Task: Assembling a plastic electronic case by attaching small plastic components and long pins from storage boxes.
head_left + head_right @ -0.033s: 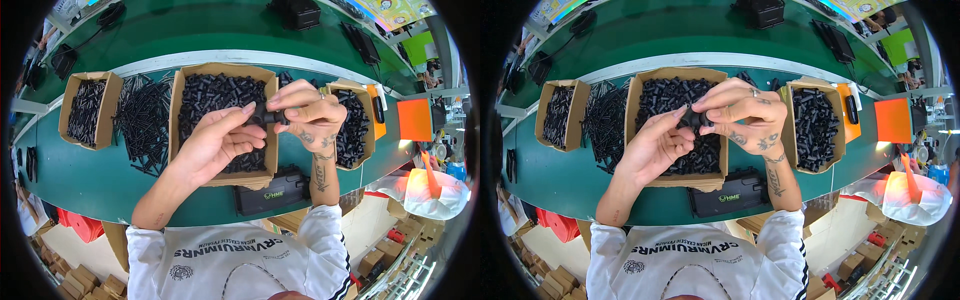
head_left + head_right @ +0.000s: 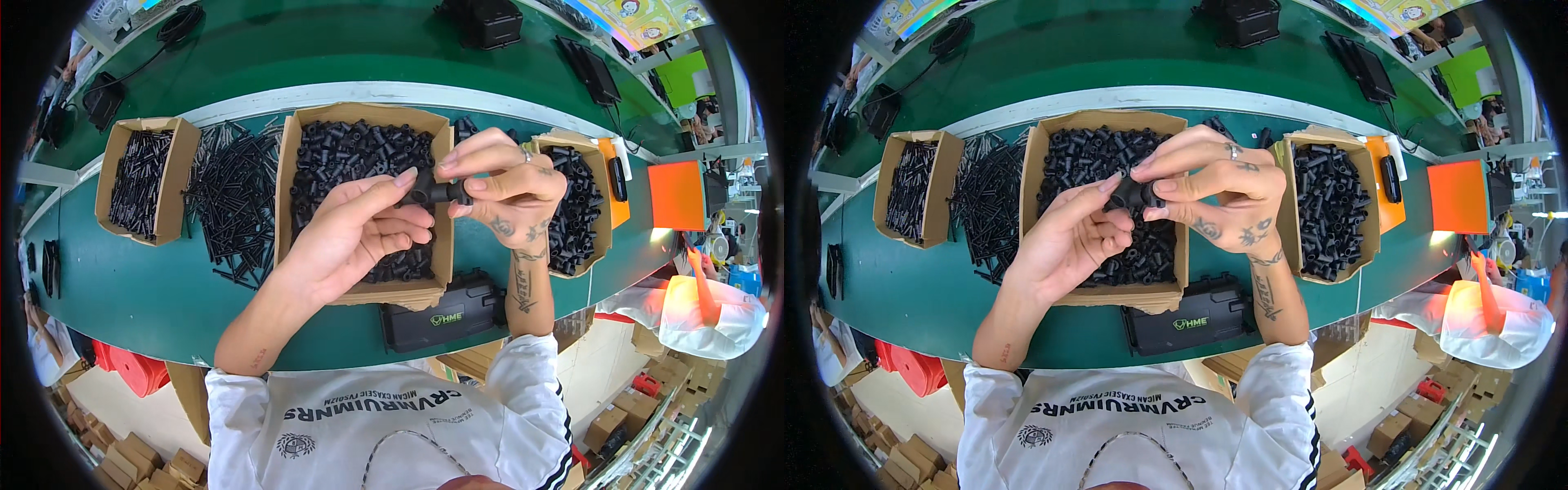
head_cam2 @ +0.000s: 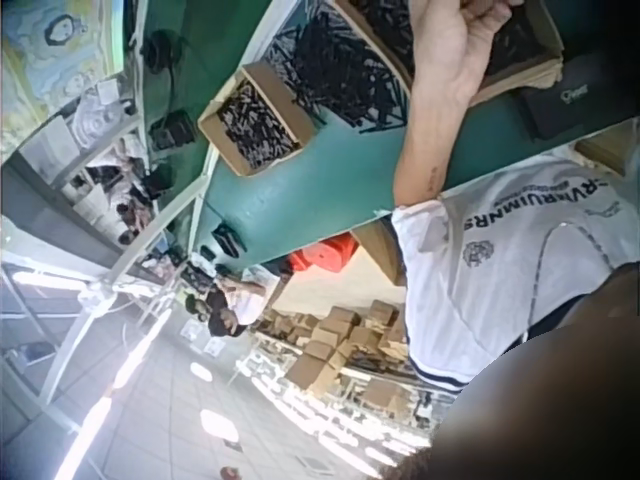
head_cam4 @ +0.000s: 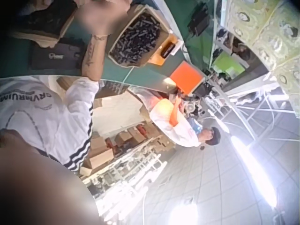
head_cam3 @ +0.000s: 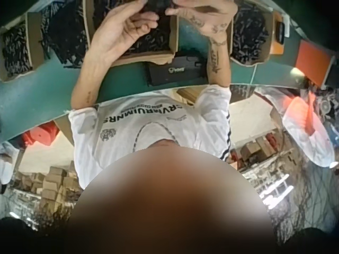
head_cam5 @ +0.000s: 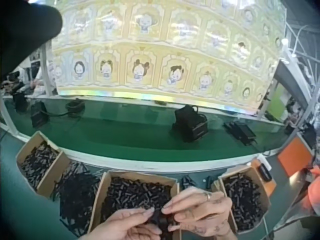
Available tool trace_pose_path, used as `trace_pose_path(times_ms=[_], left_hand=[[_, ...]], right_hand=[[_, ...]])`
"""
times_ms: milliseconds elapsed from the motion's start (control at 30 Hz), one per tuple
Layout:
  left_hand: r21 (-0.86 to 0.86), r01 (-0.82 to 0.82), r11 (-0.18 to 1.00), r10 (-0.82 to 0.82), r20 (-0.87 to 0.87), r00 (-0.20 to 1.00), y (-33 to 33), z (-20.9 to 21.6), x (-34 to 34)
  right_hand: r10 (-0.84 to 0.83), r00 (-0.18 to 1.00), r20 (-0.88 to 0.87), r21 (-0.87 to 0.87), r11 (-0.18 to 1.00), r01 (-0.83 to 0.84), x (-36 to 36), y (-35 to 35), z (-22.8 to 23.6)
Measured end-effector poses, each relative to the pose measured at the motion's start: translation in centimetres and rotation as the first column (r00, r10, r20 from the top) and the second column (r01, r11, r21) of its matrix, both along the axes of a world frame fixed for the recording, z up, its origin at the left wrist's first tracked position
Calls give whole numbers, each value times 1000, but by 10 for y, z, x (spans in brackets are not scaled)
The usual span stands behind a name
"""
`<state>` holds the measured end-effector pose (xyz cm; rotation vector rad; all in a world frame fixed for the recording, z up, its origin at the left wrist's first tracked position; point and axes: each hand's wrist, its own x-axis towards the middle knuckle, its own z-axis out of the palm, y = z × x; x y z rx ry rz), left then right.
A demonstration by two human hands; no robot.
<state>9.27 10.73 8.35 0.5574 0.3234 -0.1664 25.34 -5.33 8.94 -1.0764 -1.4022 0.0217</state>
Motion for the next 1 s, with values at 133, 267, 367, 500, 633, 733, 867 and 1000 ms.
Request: trace_pose_path(times_ms=[133,267,367,500,633,733,867,1000], left_hand=[[62,15,998,-14,-23,1000,3,-1,-1],[115,-1,993,2,-9,1000,4,0,0],[201,-38,979,34,24,999,3,3,0],[314,-50,948,26,81,996,-2,9,-4],[303,-60,951,18,138,990,-6,12,-9],[248,-56,967,14,167,986,-1,10,-9],[209,-50,977,16,164,986,-1,7,-9],[214,-61,975,30,147,989,-1,6,-8]], right_hand=[[-46,999,20,-48,998,47,-1,-8,9],[-120,993,19,-116,986,122,-9,-8,14],[-176,984,8,-183,968,174,-17,-9,18],[-243,968,-66,-316,925,211,-27,-12,23],[-200,976,83,-286,934,216,-30,-12,27],[-220,971,94,-365,900,239,-34,-17,32],[-229,969,91,-418,875,246,-37,-19,36],[-270,963,24,-425,869,254,-36,-18,37]])
